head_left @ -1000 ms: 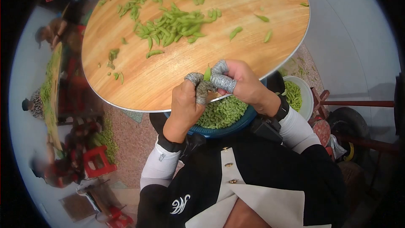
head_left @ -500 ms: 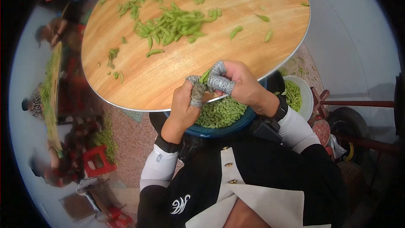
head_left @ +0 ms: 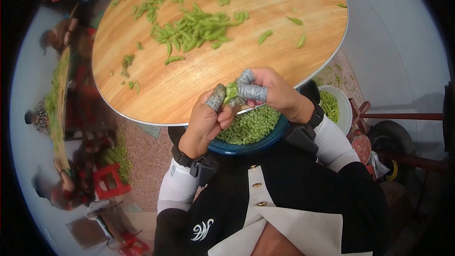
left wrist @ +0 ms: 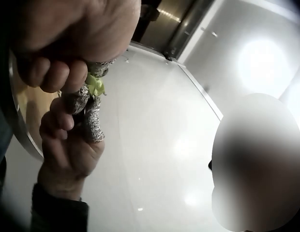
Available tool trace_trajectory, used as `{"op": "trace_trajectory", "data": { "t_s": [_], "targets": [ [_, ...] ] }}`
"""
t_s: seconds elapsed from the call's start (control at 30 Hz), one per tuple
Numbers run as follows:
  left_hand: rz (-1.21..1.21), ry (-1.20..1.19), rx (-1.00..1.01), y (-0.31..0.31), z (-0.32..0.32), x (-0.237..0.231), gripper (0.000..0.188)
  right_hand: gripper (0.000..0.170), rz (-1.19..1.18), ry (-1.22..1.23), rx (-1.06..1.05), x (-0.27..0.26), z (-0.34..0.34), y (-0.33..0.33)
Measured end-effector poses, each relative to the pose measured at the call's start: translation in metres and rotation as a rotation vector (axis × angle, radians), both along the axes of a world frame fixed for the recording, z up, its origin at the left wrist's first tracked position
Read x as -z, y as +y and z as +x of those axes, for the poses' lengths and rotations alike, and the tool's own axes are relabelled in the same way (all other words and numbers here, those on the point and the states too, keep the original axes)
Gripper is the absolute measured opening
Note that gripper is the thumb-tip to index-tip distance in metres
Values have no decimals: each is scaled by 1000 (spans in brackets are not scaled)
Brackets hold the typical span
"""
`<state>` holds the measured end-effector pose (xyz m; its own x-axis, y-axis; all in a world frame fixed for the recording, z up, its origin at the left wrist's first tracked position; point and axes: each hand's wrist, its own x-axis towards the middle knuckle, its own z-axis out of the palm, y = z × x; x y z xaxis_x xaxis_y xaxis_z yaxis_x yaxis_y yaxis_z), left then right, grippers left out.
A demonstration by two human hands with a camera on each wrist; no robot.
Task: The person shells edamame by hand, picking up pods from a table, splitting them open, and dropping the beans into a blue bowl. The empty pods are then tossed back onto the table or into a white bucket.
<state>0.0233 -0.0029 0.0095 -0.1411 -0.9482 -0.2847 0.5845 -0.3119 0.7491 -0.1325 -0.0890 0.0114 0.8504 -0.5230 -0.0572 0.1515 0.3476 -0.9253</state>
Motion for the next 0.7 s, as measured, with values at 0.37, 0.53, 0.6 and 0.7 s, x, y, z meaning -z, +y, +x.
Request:
{"op": "trace_trajectory", "data": {
  "t_s": [0.37,0.53,0.6,0.7],
  "targets": [
    [-118,-238,5,-3,14,-2,15,4,-62,-25,102,2,7,5],
    [-101,-567,33,-3,5,-15,10,4,-39,51,122,-1,8,6],
    [-152,-590,-4,-4,3,-5,9,4,-83,48,133,2,10,9],
    [-157,-571,-45,-7,2,2,12,5,-298,82,206,3,13,12]
  ]
}}
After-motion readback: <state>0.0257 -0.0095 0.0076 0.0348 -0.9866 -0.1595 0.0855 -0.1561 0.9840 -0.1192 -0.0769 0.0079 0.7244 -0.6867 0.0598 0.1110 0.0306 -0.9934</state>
